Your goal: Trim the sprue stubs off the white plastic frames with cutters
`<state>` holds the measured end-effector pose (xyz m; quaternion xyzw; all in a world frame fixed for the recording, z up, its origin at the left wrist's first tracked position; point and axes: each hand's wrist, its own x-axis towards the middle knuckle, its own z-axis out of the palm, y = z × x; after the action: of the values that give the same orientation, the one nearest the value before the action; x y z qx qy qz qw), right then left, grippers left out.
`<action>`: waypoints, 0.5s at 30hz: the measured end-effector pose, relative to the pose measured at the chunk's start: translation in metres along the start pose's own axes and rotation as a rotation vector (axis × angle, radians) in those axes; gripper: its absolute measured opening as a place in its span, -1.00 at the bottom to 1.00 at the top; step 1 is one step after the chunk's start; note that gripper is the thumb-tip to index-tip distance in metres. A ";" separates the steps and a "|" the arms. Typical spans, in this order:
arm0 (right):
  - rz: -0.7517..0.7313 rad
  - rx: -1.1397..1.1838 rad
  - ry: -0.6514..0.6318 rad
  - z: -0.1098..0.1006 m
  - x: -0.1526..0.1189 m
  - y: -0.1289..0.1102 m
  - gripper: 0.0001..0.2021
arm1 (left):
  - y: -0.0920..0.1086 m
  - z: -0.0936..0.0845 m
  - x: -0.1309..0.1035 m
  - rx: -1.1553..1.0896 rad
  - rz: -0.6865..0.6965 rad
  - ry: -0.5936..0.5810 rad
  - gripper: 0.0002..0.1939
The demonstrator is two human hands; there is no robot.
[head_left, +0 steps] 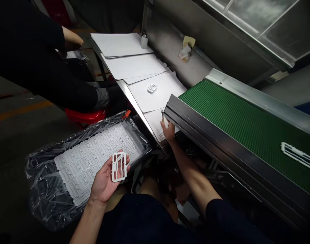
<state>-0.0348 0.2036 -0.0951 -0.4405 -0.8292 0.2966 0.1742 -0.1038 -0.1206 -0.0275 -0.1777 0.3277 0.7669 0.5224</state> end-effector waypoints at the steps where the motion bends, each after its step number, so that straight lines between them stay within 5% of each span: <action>1: 0.060 0.061 0.017 -0.003 -0.001 0.002 -0.39 | -0.002 -0.001 0.001 0.003 -0.005 0.003 -0.64; 4: 0.211 0.283 0.001 -0.016 -0.009 0.004 -0.41 | -0.005 -0.001 0.002 0.001 -0.002 0.015 -0.66; 7: 0.313 0.507 -0.150 -0.028 -0.037 -0.004 -0.38 | -0.006 0.006 0.005 -0.002 0.013 0.011 -0.68; 12: 0.424 0.813 -0.557 -0.041 -0.129 -0.030 -0.38 | -0.011 0.021 0.010 0.169 -0.018 -0.036 -0.80; 15: 0.633 1.150 -0.731 -0.042 -0.188 -0.042 -0.40 | -0.018 0.030 0.013 0.314 -0.030 0.020 -0.72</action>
<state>0.0655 0.0422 -0.0411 -0.3709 -0.3824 0.8463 -0.0032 -0.0905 -0.0867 -0.0196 -0.1065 0.4459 0.6966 0.5519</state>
